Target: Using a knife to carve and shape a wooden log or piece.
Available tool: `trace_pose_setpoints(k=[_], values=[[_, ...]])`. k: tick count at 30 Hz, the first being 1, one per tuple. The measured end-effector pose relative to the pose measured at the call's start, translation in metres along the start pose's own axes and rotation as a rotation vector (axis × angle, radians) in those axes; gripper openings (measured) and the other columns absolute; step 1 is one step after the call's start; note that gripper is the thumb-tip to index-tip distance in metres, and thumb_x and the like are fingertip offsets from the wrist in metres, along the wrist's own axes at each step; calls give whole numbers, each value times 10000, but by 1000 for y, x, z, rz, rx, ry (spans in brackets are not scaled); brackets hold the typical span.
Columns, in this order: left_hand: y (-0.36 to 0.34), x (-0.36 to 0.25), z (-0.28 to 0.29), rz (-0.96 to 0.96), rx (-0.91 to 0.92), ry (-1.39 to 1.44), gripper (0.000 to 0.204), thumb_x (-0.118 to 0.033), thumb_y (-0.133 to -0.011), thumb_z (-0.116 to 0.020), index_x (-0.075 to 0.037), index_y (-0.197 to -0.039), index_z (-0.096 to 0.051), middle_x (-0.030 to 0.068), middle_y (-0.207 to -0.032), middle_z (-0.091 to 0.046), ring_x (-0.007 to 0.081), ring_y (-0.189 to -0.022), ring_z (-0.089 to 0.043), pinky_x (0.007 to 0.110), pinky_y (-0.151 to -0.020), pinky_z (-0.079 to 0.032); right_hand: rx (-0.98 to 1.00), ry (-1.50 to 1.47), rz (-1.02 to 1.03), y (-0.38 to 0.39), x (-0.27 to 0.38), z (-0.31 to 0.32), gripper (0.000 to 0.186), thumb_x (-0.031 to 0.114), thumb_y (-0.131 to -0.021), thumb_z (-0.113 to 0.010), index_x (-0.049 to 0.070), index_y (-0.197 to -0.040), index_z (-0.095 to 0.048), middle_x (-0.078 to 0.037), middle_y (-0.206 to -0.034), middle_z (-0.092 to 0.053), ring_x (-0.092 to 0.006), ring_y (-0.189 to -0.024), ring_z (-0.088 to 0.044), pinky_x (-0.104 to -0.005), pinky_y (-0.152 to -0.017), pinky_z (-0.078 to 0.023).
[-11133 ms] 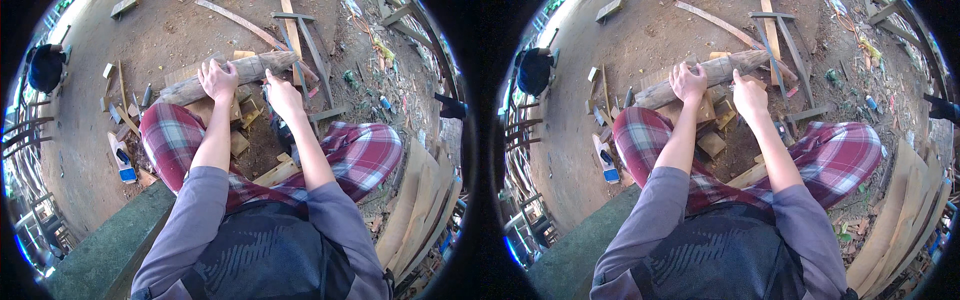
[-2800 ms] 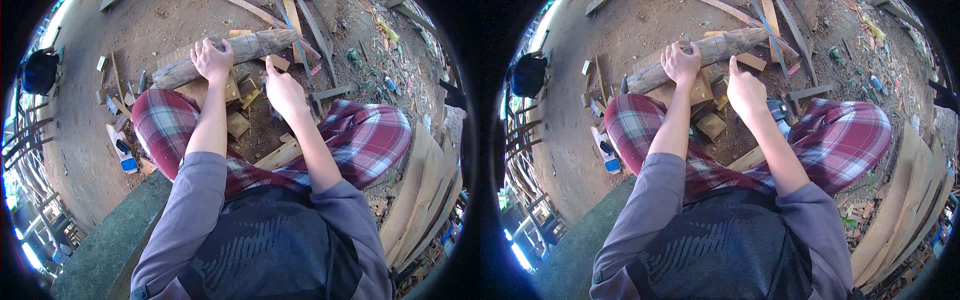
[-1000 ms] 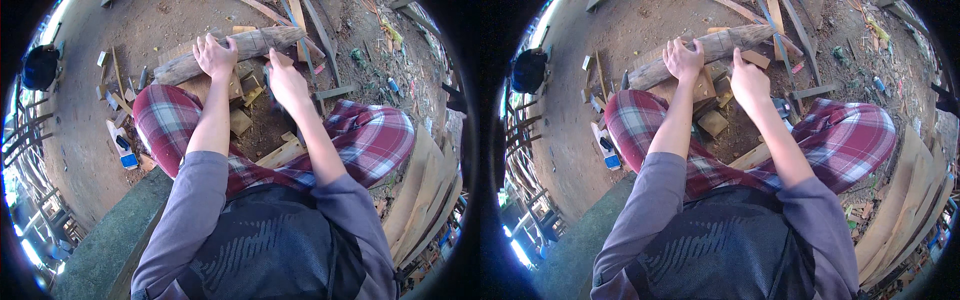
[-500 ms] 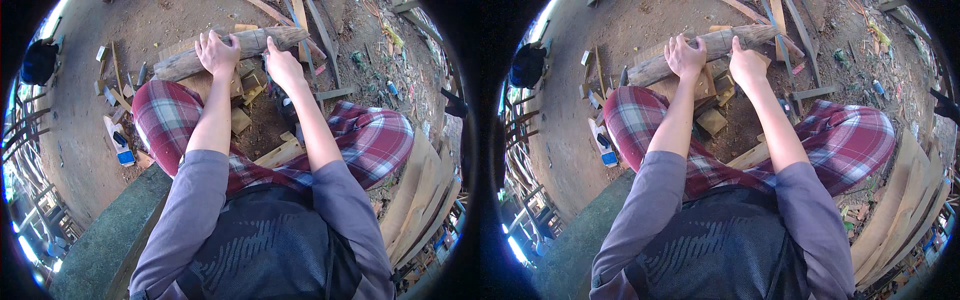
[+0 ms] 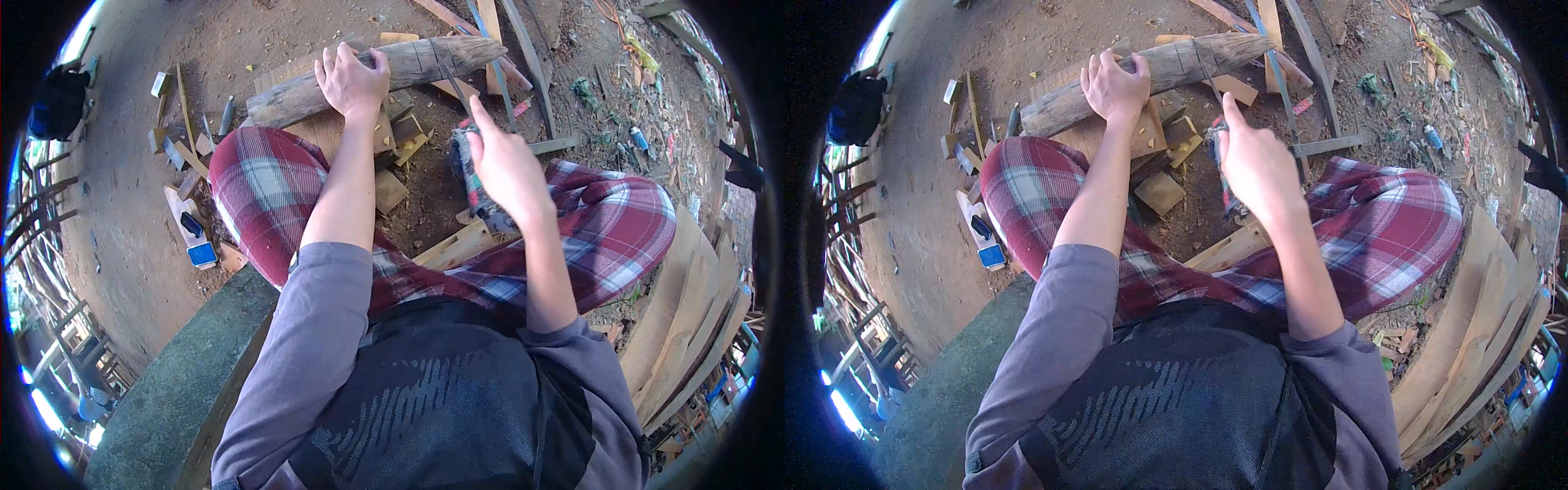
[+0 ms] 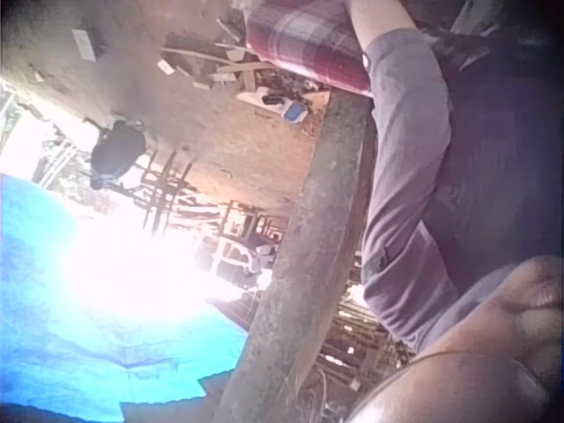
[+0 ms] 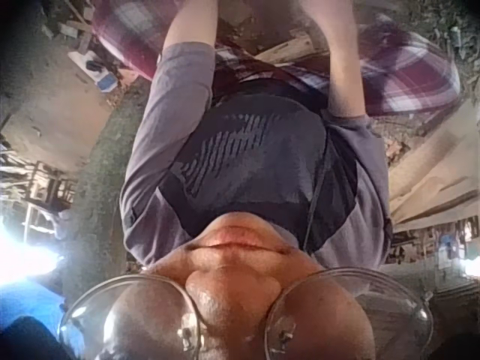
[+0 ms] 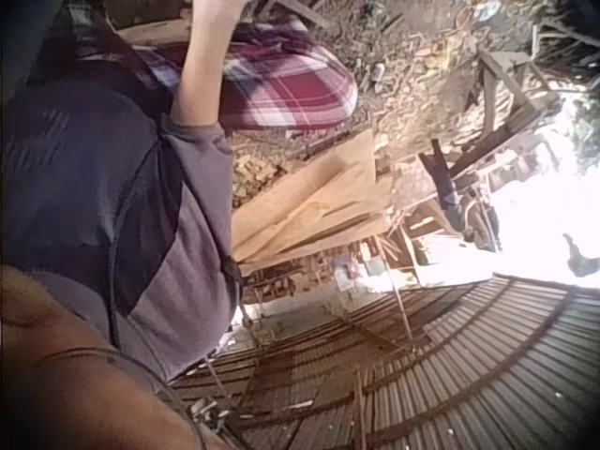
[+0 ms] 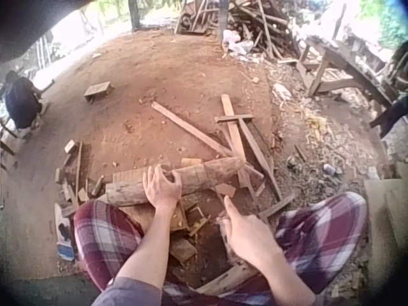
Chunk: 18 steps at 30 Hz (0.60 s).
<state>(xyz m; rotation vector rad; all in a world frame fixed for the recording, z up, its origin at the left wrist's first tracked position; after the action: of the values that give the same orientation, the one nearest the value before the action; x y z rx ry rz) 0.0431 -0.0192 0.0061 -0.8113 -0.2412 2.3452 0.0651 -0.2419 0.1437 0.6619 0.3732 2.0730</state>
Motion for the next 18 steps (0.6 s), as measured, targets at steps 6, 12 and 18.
trace_pose_setpoints(k=[6, 12, 18], values=[[0, -1, -3, -3, 5, -66, 335, -371, -833, -592, -62, -952, -645, 158, -1060, -655, 278, -1151, -555, 401, -1110, -301, -168, 37, 61, -6, 5, 32, 477, 225, -977, -504, 26, -1406, -442, -267, -820, -652, -427, -805, -641, -502, -762, -494], [2, 2, -7, -41, -43, -109, 343, -384, -830, -598, -73, -965, -650, 101, -1020, -662, 242, -1073, -591, 369, -1083, -325, -202, 43, 47, -4, 4, 43, 438, 241, -982, -471, -64, -1293, -514, -261, -879, -687, -388, -830, -695, -469, -767, -564], [-3, 3, 0, 11, -33, -155, 399, -403, -833, -587, -43, -997, -642, 119, -1035, -662, 247, -1085, -593, 370, -1076, -326, -428, 31, 34, -14, 35, 17, 238, 127, -859, -554, -56, -1000, -611, -215, -731, -692, -337, -679, -718, -395, -601, -594]])
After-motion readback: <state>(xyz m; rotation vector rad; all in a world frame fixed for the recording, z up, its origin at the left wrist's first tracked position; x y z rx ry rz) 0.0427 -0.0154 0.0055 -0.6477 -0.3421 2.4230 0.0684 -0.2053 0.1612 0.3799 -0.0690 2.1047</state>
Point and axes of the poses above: each hand's wrist, its own y-axis away from the middle knuckle, its own z-axis out of the back of the hand, x = y × z, the point moved 3 cm from there along -y, towards the middle knuckle
